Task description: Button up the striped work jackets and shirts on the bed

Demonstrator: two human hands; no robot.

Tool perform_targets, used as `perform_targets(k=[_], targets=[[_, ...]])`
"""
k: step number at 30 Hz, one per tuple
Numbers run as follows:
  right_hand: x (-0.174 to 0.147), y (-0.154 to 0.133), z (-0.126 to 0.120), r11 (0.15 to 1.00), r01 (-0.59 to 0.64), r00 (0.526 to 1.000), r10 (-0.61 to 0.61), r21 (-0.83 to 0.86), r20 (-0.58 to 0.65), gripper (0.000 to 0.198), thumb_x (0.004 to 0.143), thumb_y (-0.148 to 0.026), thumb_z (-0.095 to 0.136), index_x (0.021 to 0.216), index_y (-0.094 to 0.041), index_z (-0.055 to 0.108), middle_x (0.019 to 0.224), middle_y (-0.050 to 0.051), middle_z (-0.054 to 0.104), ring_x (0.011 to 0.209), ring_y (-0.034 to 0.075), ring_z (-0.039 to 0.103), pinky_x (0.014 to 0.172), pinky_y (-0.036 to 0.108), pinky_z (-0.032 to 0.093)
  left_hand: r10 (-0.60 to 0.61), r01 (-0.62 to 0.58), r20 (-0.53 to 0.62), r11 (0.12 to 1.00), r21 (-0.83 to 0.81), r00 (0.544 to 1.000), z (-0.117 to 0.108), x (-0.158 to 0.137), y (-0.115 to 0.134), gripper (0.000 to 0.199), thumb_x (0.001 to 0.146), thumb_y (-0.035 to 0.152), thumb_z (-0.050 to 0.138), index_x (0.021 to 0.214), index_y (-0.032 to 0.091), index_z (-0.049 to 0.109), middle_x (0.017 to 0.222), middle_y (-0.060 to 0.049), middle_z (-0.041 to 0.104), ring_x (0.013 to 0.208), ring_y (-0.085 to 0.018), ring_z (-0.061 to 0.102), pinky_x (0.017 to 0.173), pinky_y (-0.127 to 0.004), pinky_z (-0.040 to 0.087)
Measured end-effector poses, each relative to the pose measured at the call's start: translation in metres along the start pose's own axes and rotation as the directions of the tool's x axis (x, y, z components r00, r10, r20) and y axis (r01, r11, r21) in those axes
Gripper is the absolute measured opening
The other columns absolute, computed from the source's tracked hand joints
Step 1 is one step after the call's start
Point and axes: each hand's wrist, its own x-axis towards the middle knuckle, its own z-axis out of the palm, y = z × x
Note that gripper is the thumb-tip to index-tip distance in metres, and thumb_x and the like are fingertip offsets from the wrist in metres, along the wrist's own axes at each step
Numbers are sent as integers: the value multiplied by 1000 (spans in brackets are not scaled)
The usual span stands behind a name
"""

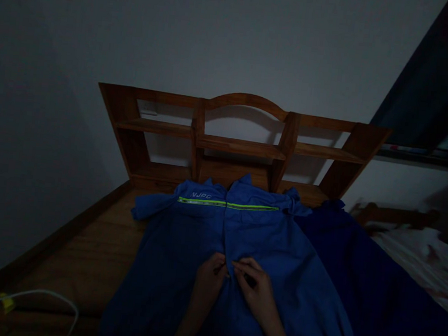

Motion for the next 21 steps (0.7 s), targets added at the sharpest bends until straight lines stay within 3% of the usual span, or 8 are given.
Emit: perform_targets(k=[6,10,17,21], targets=[[2,-7,1,992,8,999,-14,-127,-47,26,89,-20,43,100,-22,66,89,5,62,83,15,59,76,25,46,10,-10,19,1000,11,1000,-3,-3,2,14,80,19,43,79,19,57,74,-1,62,70,-15,60,67,-24,47],[15,-14,0,980,23,1000,-19,-198,24,22,88,-19,43,86,-20,65,82,3,63,78,15,59,75,26,44,44,-44,-12,998,50,999,-3,-5,0,15,82,19,41,77,19,55,72,0,58,69,-14,58,66,-23,46],[19,12,12,991,-131,991,131,1,-35,25,85,-39,51,81,-16,61,75,3,63,69,15,59,64,23,45,35,-32,-39,997,71,999,-4,-6,0,16,82,18,40,77,18,55,73,0,57,68,-13,58,64,-22,45],[13,22,16,987,-148,987,151,58,-50,26,84,-41,52,84,-16,61,77,3,64,71,16,60,66,24,45,2,3,-51,996,85,999,-4,-5,1,12,80,19,44,80,18,56,73,-1,60,70,-14,59,66,-23,45]])
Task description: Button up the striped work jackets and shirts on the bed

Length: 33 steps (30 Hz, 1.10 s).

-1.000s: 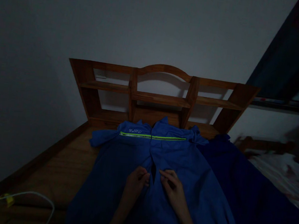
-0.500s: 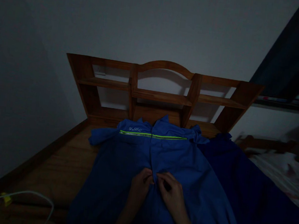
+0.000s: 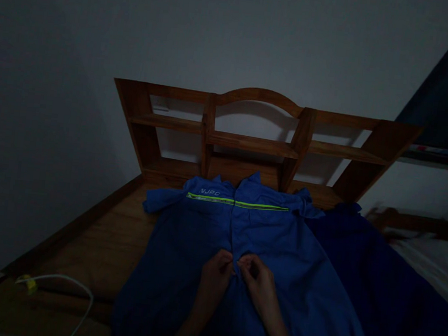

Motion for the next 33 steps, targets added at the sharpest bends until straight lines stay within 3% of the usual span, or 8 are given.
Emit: perform_targets(k=[7,19,22,25,33], targets=[[-1,-9,-1,996,41,999,-42,-77,-11,18,86,-32,49,87,-18,60,79,3,63,71,15,58,65,23,44,-114,114,-34,993,16,993,2,3,7,21,81,37,51,80,18,56,72,-1,61,70,-15,59,63,-23,43],[-3,-9,-1,985,72,997,-72,-155,9,11,85,-24,48,86,-18,57,76,1,58,68,13,54,63,22,41,-128,135,-79,987,88,989,0,8,-3,14,73,26,55,65,18,46,59,3,53,60,-13,55,58,-22,39],[-3,-9,-1,985,75,997,-74,-157,8,11,84,-23,48,86,-18,57,75,0,57,66,13,54,62,22,41,-127,127,-33,992,-23,991,0,9,-7,7,71,22,54,74,19,48,60,4,54,60,-13,57,56,-21,40],[-3,-8,0,985,72,997,-72,-157,4,11,85,-24,48,87,-18,56,75,0,57,66,13,54,63,22,41,-126,126,4,988,-92,992,-1,9,-7,17,72,22,54,88,19,48,62,4,57,61,-13,60,57,-21,43],[-5,-11,-1,996,27,999,-29,-87,-21,22,91,-35,41,86,-18,54,80,2,59,74,14,57,69,23,41,-75,72,-26,994,-86,997,0,2,3,22,77,30,53,96,20,47,66,3,60,65,-13,61,62,-22,46]])
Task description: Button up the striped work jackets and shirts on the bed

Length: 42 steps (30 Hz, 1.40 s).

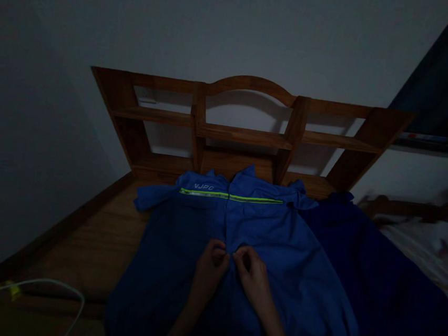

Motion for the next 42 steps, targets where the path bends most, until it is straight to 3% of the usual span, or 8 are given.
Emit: perform_targets(k=[11,17,27,30,33,38,40,42], targets=[[14,17,2,987,-140,990,143,83,-22,26,81,-40,52,76,-16,59,71,3,61,65,15,56,60,23,42,39,-39,-18,999,25,999,7,-2,-3,26,72,27,60,93,20,47,69,3,55,67,-11,59,62,-20,47],[19,30,2,926,-269,963,251,263,101,28,76,-42,58,71,-15,55,56,-3,49,47,9,45,45,19,33,57,-57,0,998,31,998,6,-1,-1,23,73,28,59,92,19,49,70,3,55,68,-11,59,63,-20,47],[22,28,-1,908,-277,960,249,314,126,34,75,-47,58,72,-13,59,49,-5,45,40,7,38,39,18,29,85,-84,-1,988,127,996,4,-3,2,19,77,27,56,95,21,53,75,2,59,74,-13,62,70,-24,49],[16,17,-3,921,-250,967,223,299,121,42,83,-50,46,87,-12,62,54,-2,52,43,10,46,41,20,36,64,-60,-17,982,181,998,7,-3,1,23,80,34,54,99,21,55,83,-2,63,81,-16,63,74,-28,50],[-2,0,-14,967,-135,990,139,215,-2,40,87,-47,42,98,-14,62,77,5,63,65,15,60,59,25,48,56,-56,5,977,204,998,6,-9,2,29,84,37,48,108,22,54,95,-5,65,89,-17,63,80,-31,50],[-52,-2,-84,966,-94,973,39,-240,-227,34,85,-45,46,106,-23,60,110,6,61,101,22,57,90,34,44,206,-124,-106,849,514,973,-50,-30,-5,40,82,40,49,120,25,50,123,-7,53,116,-23,49,99,-43,39],[-71,15,-130,882,-230,913,49,-411,-406,41,81,-52,47,109,-23,57,114,7,59,102,25,57,91,40,44,278,-17,-279,735,677,919,-94,-37,-13,46,77,46,52,117,22,53,127,-9,49,120,-29,44,100,-49,36],[-84,36,-172,769,-366,856,56,-524,-515,56,77,-60,46,115,-20,54,116,12,57,104,31,55,89,46,43,235,214,-454,641,737,860,-139,-39,-20,53,71,52,56,113,19,55,122,-12,52,115,-34,47,94,-53,39]])
